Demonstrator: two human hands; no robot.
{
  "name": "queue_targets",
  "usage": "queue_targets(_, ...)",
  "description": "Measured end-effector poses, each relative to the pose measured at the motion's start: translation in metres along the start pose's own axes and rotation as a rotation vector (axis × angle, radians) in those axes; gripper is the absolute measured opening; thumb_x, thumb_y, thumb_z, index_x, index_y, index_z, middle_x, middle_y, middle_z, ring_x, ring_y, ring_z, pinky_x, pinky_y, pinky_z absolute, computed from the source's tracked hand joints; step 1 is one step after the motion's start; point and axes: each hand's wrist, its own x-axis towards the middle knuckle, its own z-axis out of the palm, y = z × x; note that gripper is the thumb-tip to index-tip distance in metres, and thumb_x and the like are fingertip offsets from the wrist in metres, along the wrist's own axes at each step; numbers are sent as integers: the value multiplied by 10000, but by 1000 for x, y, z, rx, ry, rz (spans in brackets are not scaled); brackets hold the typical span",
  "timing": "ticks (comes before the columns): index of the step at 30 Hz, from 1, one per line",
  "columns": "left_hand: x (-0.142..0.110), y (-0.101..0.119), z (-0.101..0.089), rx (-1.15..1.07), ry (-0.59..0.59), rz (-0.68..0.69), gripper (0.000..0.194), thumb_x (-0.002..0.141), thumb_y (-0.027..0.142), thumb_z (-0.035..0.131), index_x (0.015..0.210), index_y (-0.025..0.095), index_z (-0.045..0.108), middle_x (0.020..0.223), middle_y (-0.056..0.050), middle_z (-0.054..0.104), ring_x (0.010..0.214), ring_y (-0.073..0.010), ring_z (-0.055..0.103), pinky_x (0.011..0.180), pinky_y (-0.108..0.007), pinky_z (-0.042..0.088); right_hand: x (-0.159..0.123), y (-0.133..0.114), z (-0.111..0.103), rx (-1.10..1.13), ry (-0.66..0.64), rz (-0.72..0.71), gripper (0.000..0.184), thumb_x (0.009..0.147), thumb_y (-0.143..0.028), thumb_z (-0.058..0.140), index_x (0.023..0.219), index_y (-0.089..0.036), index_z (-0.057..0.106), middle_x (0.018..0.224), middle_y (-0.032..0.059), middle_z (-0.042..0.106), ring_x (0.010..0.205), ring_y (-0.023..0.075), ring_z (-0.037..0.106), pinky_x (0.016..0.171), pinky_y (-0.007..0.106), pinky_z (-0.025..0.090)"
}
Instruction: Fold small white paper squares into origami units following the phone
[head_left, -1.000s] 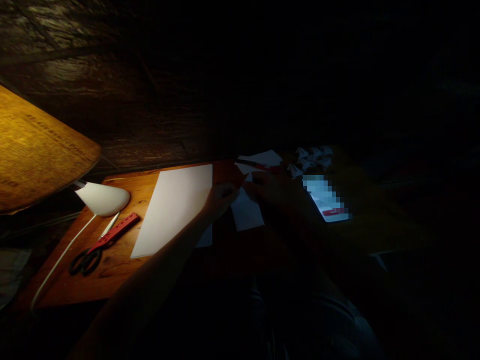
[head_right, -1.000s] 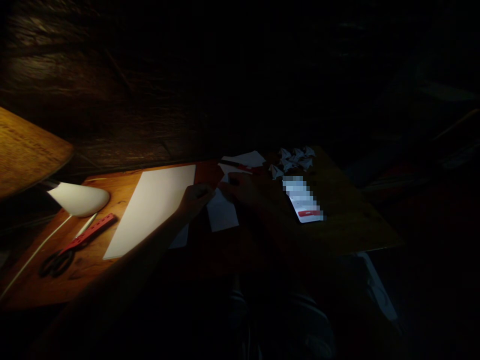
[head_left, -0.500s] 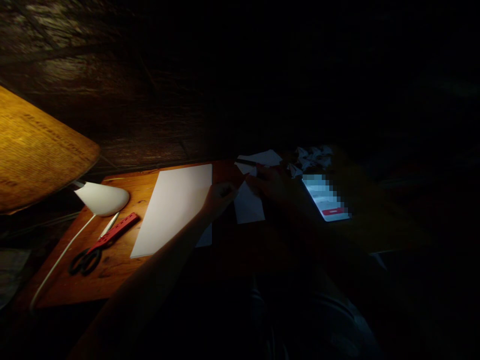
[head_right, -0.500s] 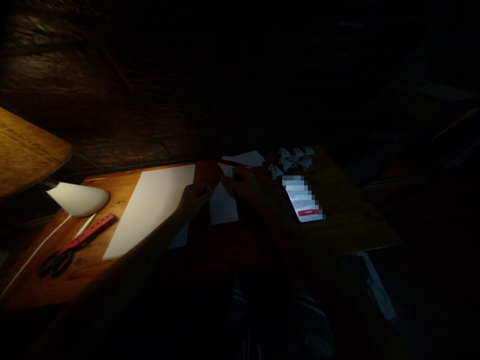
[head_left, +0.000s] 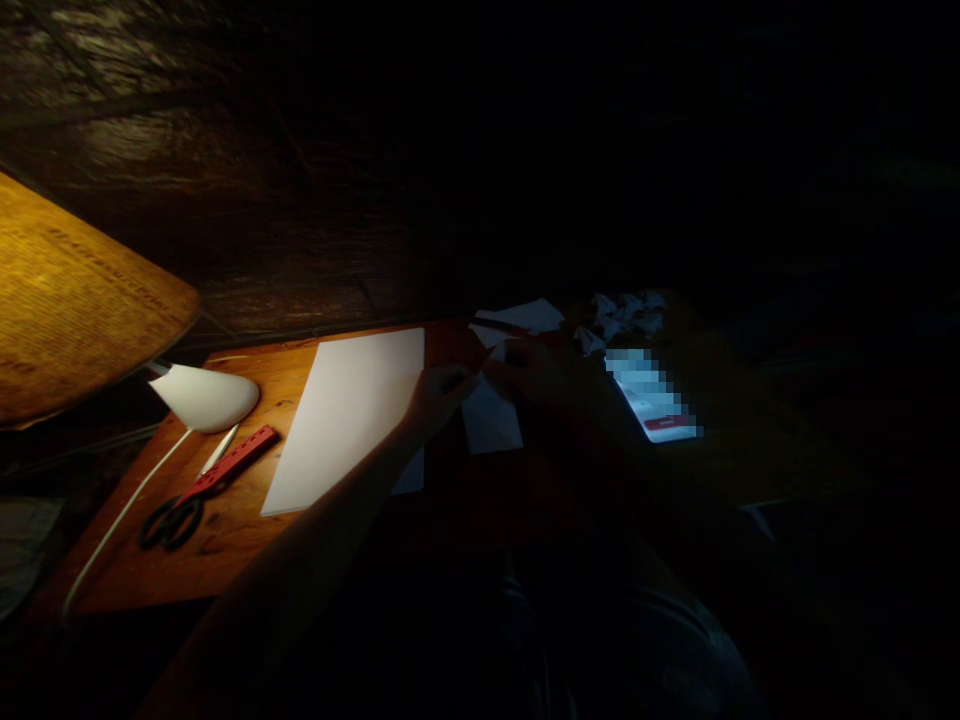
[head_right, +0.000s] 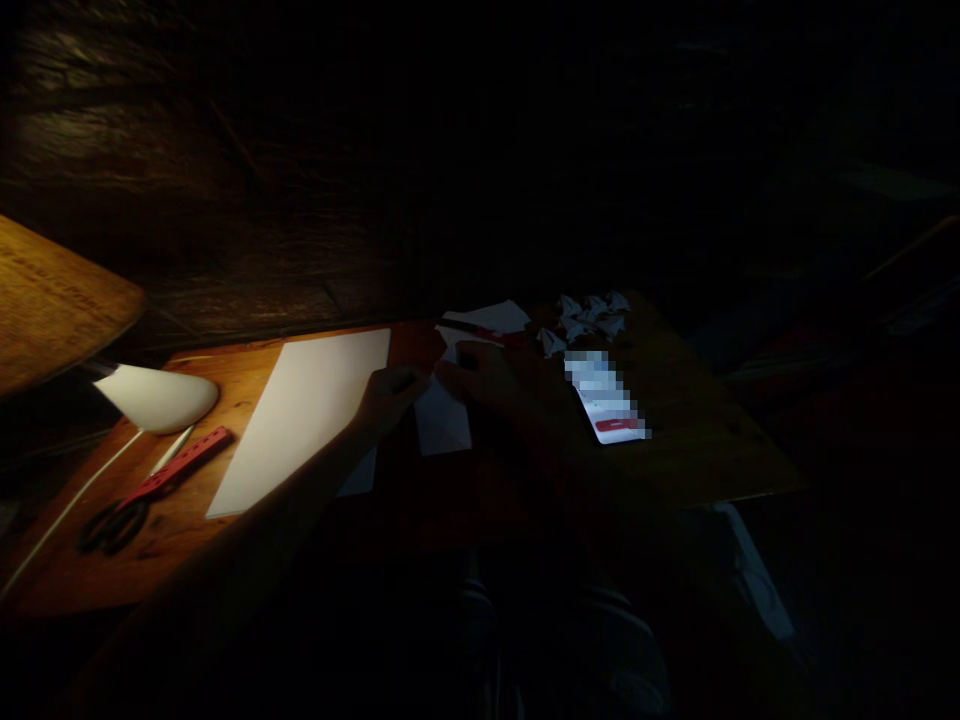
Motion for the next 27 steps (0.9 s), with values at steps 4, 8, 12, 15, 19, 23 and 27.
queue_targets(4, 0, 0, -1, 6, -1, 1, 274, 772, 415, 657, 654, 172, 611, 571, 20, 520, 552, -100, 423, 524, -238, 308, 0, 1, 1, -9, 4, -18, 285, 800, -387, 651, 643, -209, 494, 619, -35, 486, 590, 113, 430, 542, 262, 331)
queue_targets(8, 0, 2, -2, 31, 25, 12, 281, 772, 416, 655, 642, 175, 593, 562, 26, 509, 543, -97, 412, 521, -240, 306, 2, -1, 0, 4, 23, -5, 330, 781, -410, 683, 617, -209, 479, 607, -36, 476, 591, 112, 436, 550, 262, 350)
queue_targets(12, 0, 2, -3, 75, 51, 13, 322, 785, 425, 644, 603, 180, 543, 529, 41, 449, 521, -93, 376, 499, -237, 273, 3, -1, -1, 102, 85, 46, 370, 776, -480, 701, 633, -212, 490, 586, -32, 499, 567, 111, 444, 527, 258, 368)
queue_targets(15, 0, 2, -4, 99, 61, 23, 327, 789, 429, 634, 600, 181, 535, 523, 43, 437, 525, -96, 377, 498, -234, 268, 4, 2, -2, 198, 102, 91, 361, 752, -516, 715, 696, -204, 542, 603, -34, 526, 550, 108, 455, 509, 255, 376)
queue_targets(19, -1, 4, -5, 81, 62, 28, 286, 785, 404, 636, 626, 179, 559, 532, 41, 462, 529, -98, 395, 510, -234, 291, 5, 3, -2, 198, 120, 96, 364, 728, -512, 728, 679, -205, 539, 586, -41, 510, 538, 104, 447, 496, 252, 363)
queue_targets(23, -2, 5, -5, 41, 66, 26, 236, 781, 370, 639, 661, 172, 596, 550, 33, 502, 542, -102, 430, 518, -230, 323, 4, -3, -2, 174, 121, 118, 320, 720, -473, 724, 662, -203, 562, 610, -20, 548, 576, 119, 478, 516, 255, 385)
queue_targets(27, -2, 4, -4, 13, 62, 36, 224, 776, 355, 643, 656, 171, 599, 558, 36, 506, 551, -100, 450, 537, -227, 351, 2, -5, -2, 144, 125, 139, 293, 732, -421, 721, 634, -206, 547, 614, -11, 553, 592, 129, 487, 520, 256, 373)
